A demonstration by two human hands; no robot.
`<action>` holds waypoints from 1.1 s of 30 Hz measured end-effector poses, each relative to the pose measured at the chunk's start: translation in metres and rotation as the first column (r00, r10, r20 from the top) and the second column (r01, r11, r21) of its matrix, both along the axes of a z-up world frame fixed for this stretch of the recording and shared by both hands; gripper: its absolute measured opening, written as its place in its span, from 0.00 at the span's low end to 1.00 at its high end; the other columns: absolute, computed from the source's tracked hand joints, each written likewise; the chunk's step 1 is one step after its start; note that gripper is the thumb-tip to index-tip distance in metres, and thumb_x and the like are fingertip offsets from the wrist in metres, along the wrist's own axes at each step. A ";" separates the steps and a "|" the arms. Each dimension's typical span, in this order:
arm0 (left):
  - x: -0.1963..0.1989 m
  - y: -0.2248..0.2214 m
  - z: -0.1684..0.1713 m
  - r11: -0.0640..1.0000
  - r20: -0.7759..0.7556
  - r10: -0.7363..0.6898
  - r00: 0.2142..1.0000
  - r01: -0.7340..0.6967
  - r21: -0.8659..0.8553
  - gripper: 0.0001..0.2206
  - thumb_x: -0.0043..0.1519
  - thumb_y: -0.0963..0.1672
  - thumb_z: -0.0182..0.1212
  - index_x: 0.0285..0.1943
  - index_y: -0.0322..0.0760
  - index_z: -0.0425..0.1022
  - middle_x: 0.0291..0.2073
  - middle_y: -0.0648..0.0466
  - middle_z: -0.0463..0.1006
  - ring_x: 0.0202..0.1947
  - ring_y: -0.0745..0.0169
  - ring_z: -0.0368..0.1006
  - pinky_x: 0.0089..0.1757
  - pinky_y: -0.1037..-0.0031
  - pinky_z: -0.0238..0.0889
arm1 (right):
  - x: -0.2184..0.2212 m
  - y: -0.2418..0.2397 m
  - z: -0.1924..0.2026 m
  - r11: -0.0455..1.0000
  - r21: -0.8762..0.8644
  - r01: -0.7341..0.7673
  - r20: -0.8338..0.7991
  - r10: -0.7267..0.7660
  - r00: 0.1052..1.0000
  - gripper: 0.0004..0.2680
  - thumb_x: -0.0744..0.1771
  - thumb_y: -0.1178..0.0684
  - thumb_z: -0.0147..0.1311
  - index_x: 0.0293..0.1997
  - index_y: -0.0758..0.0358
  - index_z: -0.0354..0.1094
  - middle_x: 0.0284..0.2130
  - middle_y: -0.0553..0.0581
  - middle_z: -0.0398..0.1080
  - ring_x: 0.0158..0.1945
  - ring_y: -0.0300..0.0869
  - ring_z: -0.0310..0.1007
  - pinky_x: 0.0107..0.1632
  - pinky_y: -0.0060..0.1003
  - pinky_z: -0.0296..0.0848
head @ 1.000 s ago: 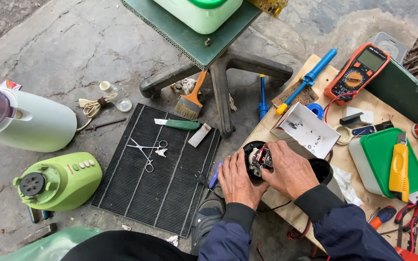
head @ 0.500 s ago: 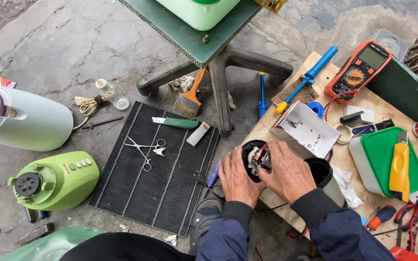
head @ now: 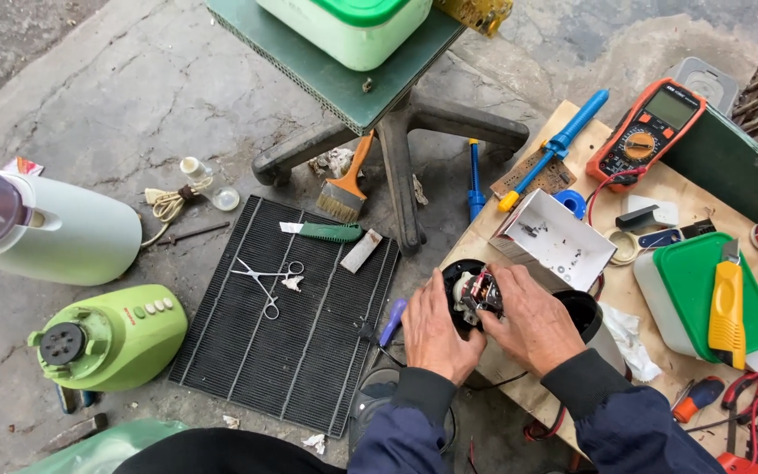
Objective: Disassembling and inspecting the internal components of a small electric motor using a power drill and manual manipulation.
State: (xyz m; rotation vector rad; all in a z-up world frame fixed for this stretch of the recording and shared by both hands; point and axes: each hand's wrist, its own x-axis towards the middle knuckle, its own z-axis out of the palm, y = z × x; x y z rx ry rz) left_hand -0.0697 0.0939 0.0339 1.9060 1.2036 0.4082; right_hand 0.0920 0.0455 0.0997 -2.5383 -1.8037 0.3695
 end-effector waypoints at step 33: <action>0.039 -0.006 0.080 0.337 0.323 0.850 0.416 0.041 -0.941 0.30 0.64 0.50 0.61 0.78 0.39 0.75 0.68 0.40 0.82 0.66 0.44 0.80 0.61 0.56 0.76 | -0.002 -0.057 0.047 0.933 0.340 -0.118 -0.088 0.156 0.984 0.28 0.67 0.51 0.66 0.77 0.59 0.57 0.69 0.62 0.65 0.71 0.56 0.68 0.73 0.58 0.71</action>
